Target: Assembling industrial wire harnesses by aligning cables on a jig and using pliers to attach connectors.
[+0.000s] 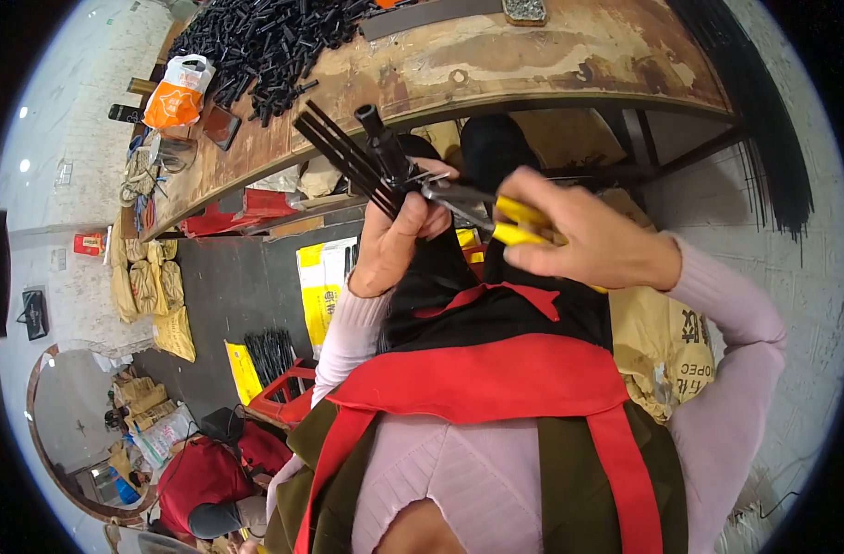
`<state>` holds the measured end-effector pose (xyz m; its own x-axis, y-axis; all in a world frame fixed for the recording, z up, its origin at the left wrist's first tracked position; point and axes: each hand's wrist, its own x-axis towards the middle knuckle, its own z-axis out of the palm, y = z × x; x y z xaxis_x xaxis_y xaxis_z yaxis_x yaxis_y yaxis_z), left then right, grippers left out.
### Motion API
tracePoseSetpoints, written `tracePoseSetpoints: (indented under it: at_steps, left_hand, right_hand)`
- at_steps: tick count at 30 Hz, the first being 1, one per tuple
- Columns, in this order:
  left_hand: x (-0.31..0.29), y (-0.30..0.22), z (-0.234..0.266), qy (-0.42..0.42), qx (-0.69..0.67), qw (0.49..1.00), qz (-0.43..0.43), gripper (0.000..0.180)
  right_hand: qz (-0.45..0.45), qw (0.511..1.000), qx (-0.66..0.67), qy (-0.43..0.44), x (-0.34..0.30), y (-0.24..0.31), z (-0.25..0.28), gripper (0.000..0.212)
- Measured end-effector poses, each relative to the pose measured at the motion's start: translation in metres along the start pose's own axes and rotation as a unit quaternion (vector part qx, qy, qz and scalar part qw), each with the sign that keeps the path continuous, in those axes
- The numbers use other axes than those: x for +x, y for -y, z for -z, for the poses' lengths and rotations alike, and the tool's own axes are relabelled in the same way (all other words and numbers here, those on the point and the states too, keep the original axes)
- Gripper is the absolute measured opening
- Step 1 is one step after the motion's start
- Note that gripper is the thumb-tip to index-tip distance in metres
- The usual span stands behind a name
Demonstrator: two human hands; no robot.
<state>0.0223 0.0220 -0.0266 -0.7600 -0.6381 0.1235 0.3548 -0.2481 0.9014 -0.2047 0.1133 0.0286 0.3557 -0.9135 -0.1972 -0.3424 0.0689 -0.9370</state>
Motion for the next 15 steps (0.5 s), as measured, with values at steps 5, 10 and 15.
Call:
tracePoseSetpoints:
  at_steps: [5,10,15]
  left_hand:
    - [-0.001,-0.005,0.0,0.003,0.002,1.0,0.013,0.029]
    - [-0.002,0.001,0.001,0.002,-0.014,1.0,0.003,0.025]
    - [-0.002,0.001,-0.001,-0.019,-0.021,1.0,0.001,0.025]
  right_hand:
    - [-0.047,0.986,-0.159,0.035,0.007,0.017,0.01,0.027]
    - [-0.144,0.98,0.082,0.112,0.01,0.036,0.022,0.035]
    - [-0.187,0.969,0.136,0.088,0.009,0.031,0.006,0.033]
